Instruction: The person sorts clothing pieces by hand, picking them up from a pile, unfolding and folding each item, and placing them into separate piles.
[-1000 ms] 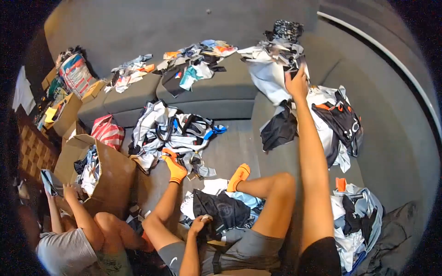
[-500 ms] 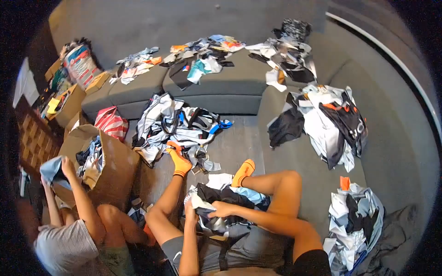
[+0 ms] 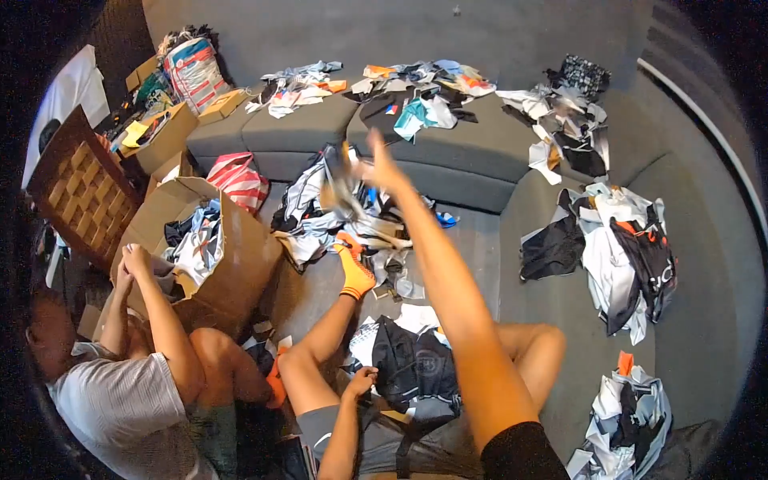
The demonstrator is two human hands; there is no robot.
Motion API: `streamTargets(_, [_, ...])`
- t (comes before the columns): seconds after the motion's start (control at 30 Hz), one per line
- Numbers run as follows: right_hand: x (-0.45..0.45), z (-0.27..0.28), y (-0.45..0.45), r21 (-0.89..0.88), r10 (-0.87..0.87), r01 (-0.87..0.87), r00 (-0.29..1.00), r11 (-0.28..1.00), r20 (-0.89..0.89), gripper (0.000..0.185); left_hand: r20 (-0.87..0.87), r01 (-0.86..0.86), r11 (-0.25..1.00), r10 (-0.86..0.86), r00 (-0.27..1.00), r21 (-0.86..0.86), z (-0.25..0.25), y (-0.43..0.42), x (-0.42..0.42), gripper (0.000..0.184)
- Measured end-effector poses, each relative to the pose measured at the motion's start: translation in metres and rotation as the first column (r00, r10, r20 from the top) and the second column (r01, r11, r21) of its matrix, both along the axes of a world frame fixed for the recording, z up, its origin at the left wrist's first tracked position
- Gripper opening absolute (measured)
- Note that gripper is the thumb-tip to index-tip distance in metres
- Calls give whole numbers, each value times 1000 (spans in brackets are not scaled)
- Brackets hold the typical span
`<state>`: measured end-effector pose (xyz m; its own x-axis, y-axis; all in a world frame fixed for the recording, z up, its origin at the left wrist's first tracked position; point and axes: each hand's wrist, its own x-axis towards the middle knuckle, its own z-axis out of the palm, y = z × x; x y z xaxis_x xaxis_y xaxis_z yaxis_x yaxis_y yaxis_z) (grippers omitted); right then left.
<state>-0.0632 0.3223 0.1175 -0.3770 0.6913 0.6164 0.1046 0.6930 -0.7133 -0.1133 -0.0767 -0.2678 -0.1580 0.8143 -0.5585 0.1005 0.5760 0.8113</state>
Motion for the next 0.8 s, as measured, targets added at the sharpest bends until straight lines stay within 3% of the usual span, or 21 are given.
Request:
streamTargets(0.03, [0,34,34,-125,38,-38,999,991,-8,94,15,5,1000,-5,1000,3,3,1,0,19])
streamTargets(0.07, [-3,46,60,-5,-197,198,979,980,59,94,34,15,1000,-15,999,6,4,1,1,19])
streamTargets(0.1, [10,52,71,-1,-188,192,963,981,190,95,57,26,1000,-26,998,12,7,2,2,20])
streamTargets(0.17, [56,30,88,92,-197,174,882,980,427,92,100,53,998,-56,993,32,8,4,11,21])
streamTargets(0.23, [120,-24,110,31,-178,183,878,983,445,84,153,83,995,-92,984,62,6,8,23,23])
streamTargets(0.3, [200,-80,116,17,-264,305,795,952,546,72,193,96,992,-110,975,79,8,14,33,24])
streamTargets(0.37, [279,-114,115,-28,-393,533,656,846,644,61,226,130,989,-144,963,77,5,14,43,26])
streamTargets(0.4, [313,-123,118,-30,-424,582,625,813,655,61,244,142,988,-153,958,60,4,14,45,28])
streamTargets(0.5, [393,-133,131,217,-757,775,446,593,477,27,300,174,984,-173,938,22,11,14,47,31])
streamTargets(0.57, [442,-134,157,271,-720,705,476,656,504,23,326,197,980,-182,928,-13,21,19,47,34])
streamTargets(0.6, [442,-127,158,375,-779,786,204,492,593,30,331,210,977,-189,925,-28,25,22,48,35])
streamTargets(0.67, [466,-124,185,468,-686,742,-15,480,728,45,317,239,969,-210,925,-58,30,30,53,37])
streamTargets(0.73, [480,-133,205,396,-594,751,-7,529,805,52,266,256,965,-233,935,-54,36,34,58,39])
streamTargets(0.8, [494,-134,228,137,-511,796,236,590,826,68,176,254,967,-252,952,8,38,43,60,41])
